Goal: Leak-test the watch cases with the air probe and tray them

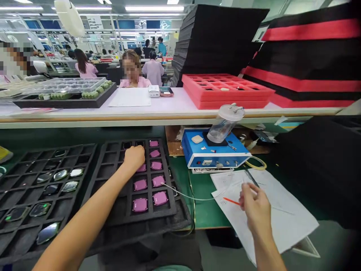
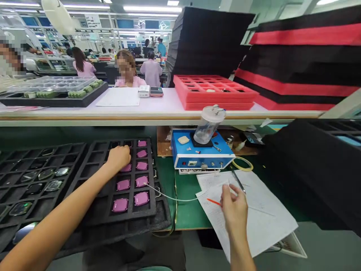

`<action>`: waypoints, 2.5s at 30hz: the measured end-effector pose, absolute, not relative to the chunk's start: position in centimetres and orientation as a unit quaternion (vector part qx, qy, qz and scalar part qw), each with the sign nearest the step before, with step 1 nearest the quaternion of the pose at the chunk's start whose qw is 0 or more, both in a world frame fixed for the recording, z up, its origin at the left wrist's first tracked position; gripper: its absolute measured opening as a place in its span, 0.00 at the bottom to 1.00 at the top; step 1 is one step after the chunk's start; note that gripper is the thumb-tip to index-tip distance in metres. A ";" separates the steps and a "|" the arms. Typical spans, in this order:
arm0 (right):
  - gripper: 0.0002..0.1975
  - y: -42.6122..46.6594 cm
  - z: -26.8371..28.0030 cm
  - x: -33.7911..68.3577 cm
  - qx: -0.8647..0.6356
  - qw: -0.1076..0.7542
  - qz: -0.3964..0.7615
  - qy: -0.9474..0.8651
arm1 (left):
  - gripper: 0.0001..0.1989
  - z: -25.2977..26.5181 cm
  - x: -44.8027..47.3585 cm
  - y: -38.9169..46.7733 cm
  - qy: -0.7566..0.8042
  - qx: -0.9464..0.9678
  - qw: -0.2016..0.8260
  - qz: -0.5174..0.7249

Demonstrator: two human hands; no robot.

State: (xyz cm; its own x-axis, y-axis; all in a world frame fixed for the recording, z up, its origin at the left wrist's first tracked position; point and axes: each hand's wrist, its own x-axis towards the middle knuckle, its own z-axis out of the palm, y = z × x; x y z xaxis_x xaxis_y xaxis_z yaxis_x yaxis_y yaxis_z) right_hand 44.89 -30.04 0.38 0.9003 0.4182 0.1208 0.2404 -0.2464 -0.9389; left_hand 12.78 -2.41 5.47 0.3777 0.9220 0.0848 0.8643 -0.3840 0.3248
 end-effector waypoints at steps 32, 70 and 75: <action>0.06 -22.5 0.1 25.3 -0.491 0.746 0.241 -0.380 | 0.17 1.5 14.6 -18.7 0.453 0.478 0.546 0.518; 0.08 -22.6 0.1 26.0 -0.490 0.739 0.234 -0.399 | 0.13 1.2 14.8 -19.1 0.464 0.549 0.481 0.502; 0.08 -22.6 0.0 26.0 -0.485 0.742 0.231 -0.401 | 0.13 1.0 14.8 -19.0 0.457 0.556 0.475 0.506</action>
